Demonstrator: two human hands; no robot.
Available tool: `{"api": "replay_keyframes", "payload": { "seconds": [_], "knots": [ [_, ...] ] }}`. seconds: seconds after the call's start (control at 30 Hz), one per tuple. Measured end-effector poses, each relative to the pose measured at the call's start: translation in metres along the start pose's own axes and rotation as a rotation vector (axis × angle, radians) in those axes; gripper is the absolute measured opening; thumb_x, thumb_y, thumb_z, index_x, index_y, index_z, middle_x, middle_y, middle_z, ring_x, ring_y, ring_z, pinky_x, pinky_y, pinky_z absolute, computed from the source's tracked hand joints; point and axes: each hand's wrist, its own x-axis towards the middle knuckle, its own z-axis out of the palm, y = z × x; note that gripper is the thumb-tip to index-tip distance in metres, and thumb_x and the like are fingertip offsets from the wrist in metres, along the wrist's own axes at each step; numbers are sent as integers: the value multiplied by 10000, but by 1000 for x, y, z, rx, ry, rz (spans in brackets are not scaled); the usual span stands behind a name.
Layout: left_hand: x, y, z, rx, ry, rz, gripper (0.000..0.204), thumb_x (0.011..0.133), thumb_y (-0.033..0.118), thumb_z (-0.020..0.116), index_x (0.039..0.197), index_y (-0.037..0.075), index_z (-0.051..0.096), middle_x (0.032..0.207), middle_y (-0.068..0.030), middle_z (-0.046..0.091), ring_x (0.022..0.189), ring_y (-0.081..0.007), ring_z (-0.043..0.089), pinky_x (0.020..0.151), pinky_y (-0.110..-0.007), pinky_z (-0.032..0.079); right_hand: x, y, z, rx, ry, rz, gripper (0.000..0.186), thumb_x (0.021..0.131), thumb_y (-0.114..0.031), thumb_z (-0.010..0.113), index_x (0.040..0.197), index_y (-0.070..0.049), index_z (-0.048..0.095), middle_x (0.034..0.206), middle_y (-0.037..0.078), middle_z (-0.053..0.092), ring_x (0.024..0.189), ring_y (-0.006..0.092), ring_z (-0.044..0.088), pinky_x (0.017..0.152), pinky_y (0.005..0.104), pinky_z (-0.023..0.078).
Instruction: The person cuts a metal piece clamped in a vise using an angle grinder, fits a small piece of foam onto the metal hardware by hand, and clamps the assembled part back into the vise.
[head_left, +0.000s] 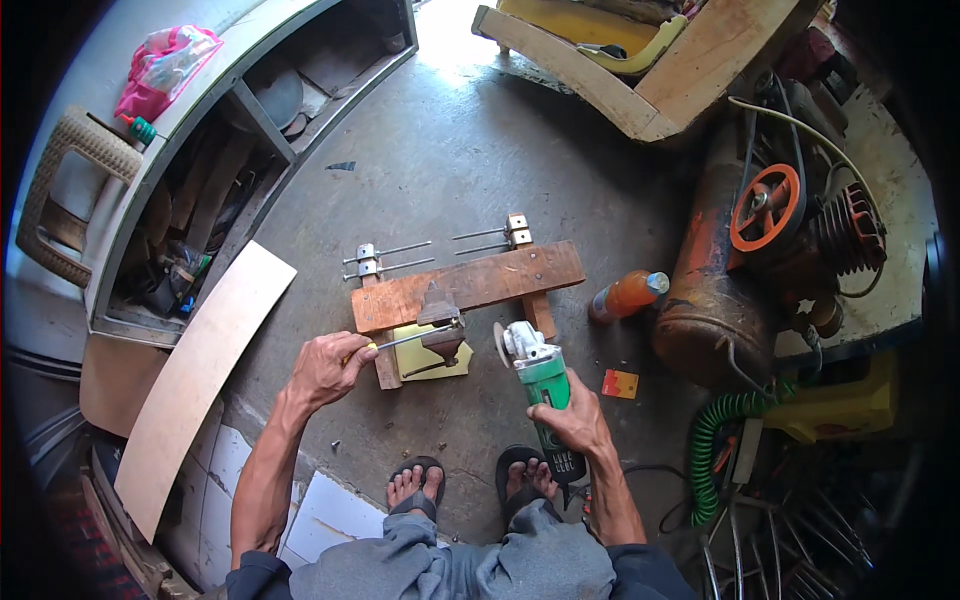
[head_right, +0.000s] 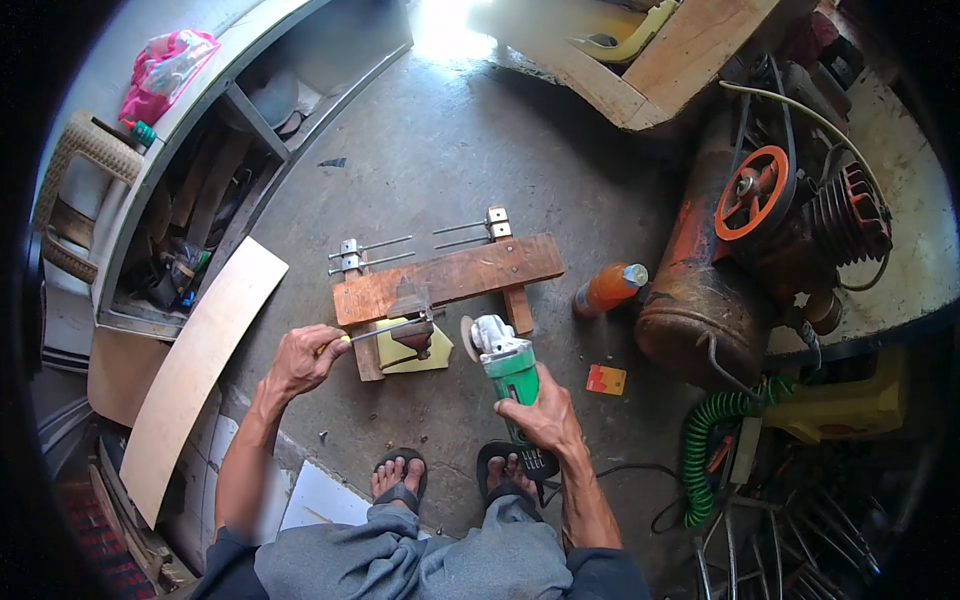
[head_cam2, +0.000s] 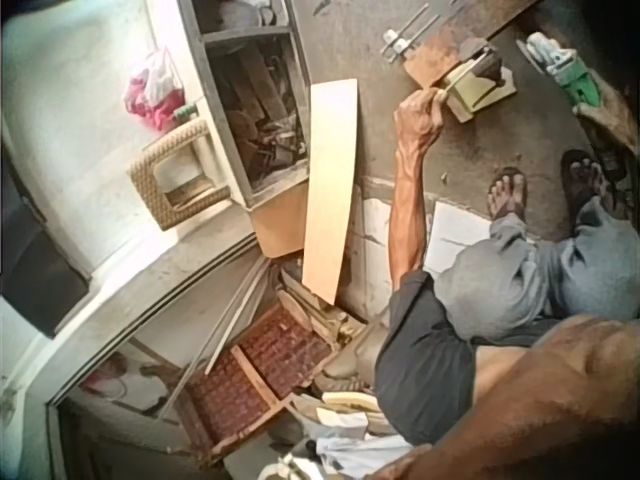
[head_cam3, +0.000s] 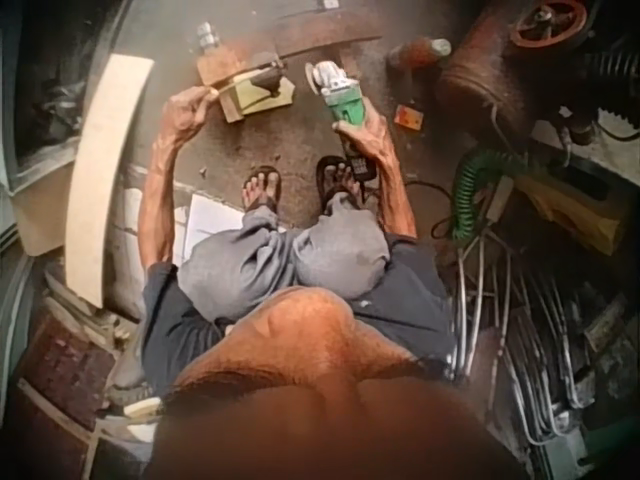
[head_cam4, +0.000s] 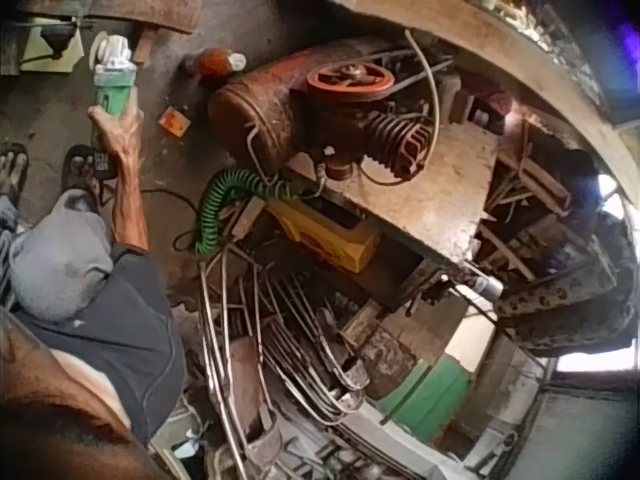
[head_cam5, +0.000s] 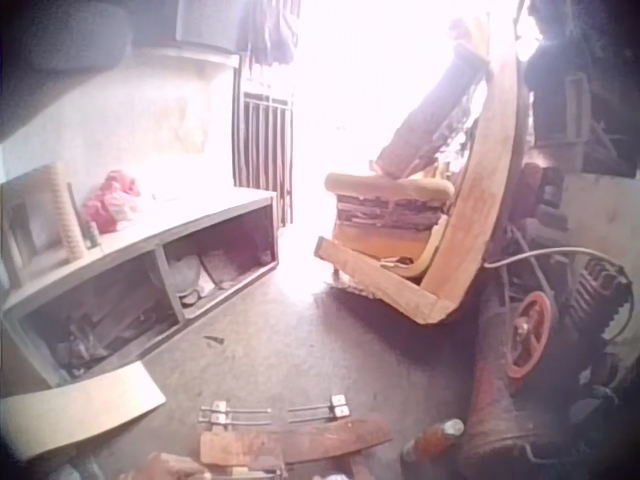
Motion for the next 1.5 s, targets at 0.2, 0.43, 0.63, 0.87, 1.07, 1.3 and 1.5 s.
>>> {"api": "replay_keyframes", "payload": {
  "seconds": [0.2,0.43,0.63,0.87,1.07,1.3,1.5],
  "knots": [
    [-6,-10,6,-36,44,10,270,952,280,677,961,21,751,859,-156,722,770,-346,699,678,-420,537,-19,16,5,153,57,50,603,722,-287,792,1225,-12,606,996,150,703,899,253,687,838,388,541],
    [-2,-11,9,-55,50,19,250,943,255,677,938,15,748,832,-161,712,753,-351,693,665,-423,533,-32,18,5,250,85,72,552,741,-241,781,1201,5,601,978,118,695,867,201,672,804,358,544],
    [-1,-11,11,-65,113,90,254,947,243,674,930,1,748,803,-161,701,738,-321,694,664,-395,530,-37,21,6,340,120,80,521,750,-209,768,1195,-7,587,930,76,655,822,178,650,752,339,544],
    [-1,-22,30,-139,91,19,241,931,255,681,909,20,729,865,-153,718,807,-341,704,701,-411,555,-42,19,6,350,114,62,509,753,-213,764,1183,-8,585,933,80,653,826,173,647,748,336,544],
    [-4,-26,39,-97,205,99,265,910,287,718,904,23,722,849,-161,713,766,-341,696,676,-415,547,-42,17,11,318,85,73,520,749,-213,765,1186,1,582,930,98,668,799,185,669,723,342,554],
    [11,-30,22,-118,-26,6,343,898,369,713,934,28,730,730,-179,681,672,-338,684,628,-435,522,-39,9,11,326,54,94,519,759,-198,762,1202,6,582,929,102,673,793,196,684,723,346,559],
    [9,-31,23,-162,-94,-51,337,887,339,728,893,2,711,725,-204,642,646,-344,639,614,-430,483,-12,3,15,161,-4,30,608,745,-246,788,1257,4,580,992,158,708,855,230,703,806,370,557]
  ]
}}
